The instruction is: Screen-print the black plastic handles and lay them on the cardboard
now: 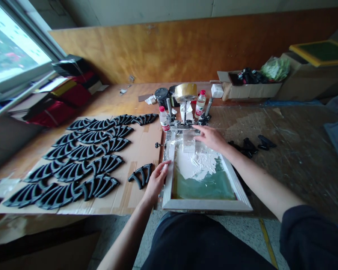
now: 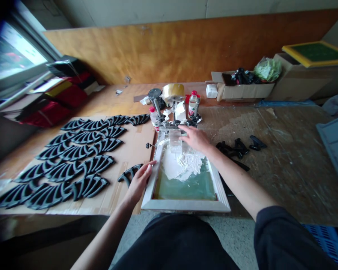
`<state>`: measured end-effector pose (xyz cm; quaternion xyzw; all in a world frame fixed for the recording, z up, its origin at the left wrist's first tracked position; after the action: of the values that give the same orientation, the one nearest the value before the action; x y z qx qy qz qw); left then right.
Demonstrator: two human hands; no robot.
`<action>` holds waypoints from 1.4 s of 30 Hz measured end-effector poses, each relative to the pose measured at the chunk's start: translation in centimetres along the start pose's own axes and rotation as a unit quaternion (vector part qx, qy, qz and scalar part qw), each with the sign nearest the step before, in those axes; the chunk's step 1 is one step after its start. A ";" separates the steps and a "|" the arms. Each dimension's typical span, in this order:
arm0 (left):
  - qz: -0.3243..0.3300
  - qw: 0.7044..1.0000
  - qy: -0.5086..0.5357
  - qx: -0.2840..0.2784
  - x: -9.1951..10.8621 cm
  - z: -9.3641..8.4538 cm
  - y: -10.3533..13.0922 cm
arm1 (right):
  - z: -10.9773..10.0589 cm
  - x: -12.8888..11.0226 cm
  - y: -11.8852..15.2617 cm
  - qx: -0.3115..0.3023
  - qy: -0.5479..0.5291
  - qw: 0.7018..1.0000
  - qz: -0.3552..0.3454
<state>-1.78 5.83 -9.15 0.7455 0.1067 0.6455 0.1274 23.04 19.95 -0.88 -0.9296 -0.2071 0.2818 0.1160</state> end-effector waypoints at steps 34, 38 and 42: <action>-0.265 0.933 -0.132 0.207 -19.4 -16.0 0.8 | 9.4 15.3 20.0 -0.182 0.103 0.886 0.414; -0.292 0.922 -0.207 0.147 -19.0 -16.7 -1.5 | 7.2 11.5 17.1 -0.043 0.060 0.944 0.323; -0.316 0.899 -0.294 0.078 -16.2 -17.1 -2.8 | 7.9 2.5 13.4 -0.043 -0.010 0.997 0.057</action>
<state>-21.07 4.12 -22.97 0.8357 0.3448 0.3126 0.2917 24.63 9.96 -12.96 -0.9412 -0.1670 0.2880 0.0571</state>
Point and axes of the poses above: each hand's wrist, its own y-axis away from the middle knuckle, its own z-axis out of the palm, x = y × z, the point moved 9 cm from there along -y, towards the middle knuckle, and after that the axes turned 1 degree about -x, right-handed, at the moved point
